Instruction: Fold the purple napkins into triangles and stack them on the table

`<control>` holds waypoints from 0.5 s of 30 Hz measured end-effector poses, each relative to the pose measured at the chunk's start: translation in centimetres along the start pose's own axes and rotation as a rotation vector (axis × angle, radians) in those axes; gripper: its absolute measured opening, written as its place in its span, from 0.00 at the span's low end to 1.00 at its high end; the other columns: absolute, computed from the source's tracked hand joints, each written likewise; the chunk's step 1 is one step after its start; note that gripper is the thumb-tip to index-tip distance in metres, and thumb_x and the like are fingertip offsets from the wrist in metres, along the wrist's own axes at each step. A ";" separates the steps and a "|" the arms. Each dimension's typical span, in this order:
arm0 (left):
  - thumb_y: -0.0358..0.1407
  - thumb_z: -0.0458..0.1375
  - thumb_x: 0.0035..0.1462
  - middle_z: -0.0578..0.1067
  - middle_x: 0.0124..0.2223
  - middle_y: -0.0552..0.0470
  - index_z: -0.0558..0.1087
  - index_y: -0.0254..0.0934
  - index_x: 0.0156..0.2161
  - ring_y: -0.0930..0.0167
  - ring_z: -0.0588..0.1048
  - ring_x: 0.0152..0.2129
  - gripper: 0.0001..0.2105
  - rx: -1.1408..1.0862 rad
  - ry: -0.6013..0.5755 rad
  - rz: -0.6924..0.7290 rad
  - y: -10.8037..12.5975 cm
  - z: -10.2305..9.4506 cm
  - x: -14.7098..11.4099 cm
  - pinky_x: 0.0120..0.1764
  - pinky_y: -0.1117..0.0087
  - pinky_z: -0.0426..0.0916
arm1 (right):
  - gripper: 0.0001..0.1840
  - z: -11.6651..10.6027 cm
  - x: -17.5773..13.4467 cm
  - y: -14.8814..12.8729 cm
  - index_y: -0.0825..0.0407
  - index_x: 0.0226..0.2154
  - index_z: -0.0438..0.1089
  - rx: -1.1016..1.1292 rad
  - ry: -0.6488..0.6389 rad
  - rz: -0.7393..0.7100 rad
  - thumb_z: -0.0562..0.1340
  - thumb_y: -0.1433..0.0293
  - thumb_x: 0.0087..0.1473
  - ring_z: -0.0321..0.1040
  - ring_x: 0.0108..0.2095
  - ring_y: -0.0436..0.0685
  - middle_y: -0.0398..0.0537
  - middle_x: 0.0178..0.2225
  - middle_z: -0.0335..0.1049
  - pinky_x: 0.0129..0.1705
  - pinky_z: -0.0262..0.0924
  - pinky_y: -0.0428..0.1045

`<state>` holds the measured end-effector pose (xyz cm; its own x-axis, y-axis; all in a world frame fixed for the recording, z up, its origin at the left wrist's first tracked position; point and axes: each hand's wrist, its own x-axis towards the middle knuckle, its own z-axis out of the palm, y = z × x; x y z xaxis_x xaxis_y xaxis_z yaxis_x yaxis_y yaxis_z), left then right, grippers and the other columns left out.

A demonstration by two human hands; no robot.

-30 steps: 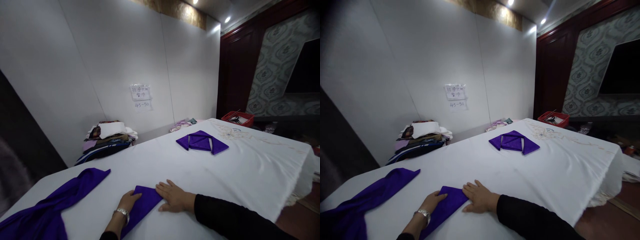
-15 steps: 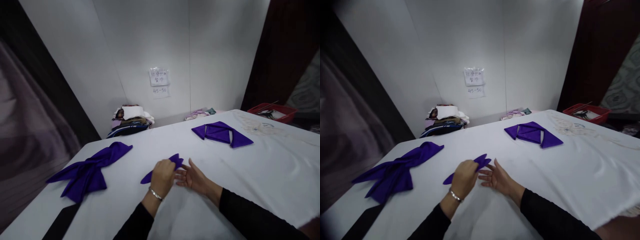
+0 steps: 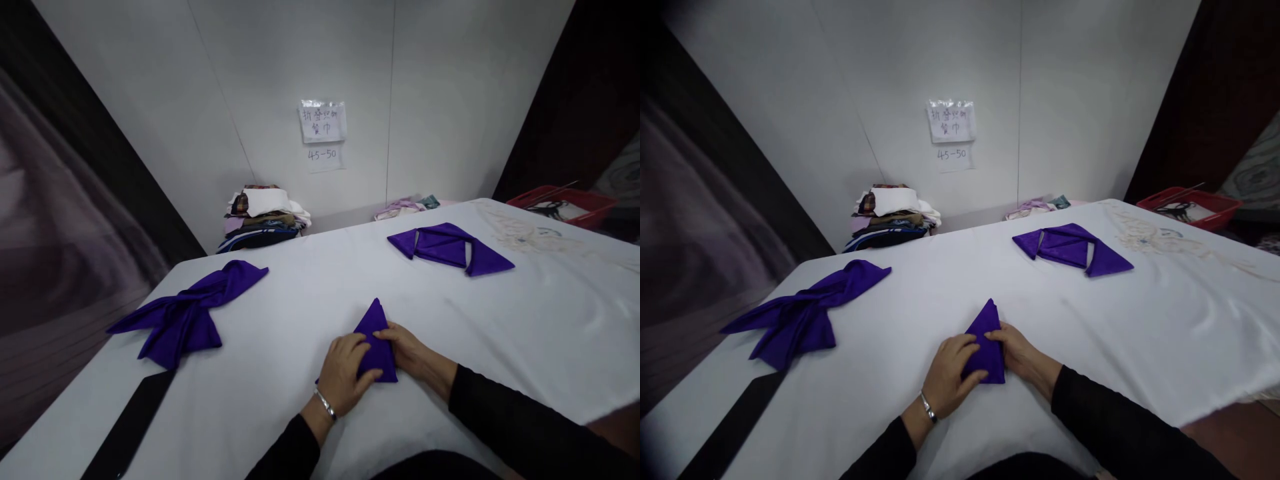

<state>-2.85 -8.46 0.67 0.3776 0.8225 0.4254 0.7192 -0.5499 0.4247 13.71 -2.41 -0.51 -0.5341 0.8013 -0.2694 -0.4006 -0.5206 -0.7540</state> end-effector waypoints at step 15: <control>0.34 0.55 0.52 0.73 0.40 0.50 0.71 0.37 0.33 0.71 0.72 0.38 0.04 -0.625 0.272 -0.404 0.8 -0.1 5.5 0.39 0.68 0.67 | 0.26 1.0 -1.2 -0.7 0.51 0.46 0.66 -0.331 -0.183 -0.171 0.66 0.65 0.43 0.67 0.38 0.57 0.45 0.38 0.71 0.44 0.57 0.55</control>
<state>-0.26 -4.42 3.45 -0.0572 0.9557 0.2886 0.2788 -0.2623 0.9238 13.90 -3.31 0.96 -0.6159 0.7870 -0.0353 -0.2501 -0.2379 -0.9385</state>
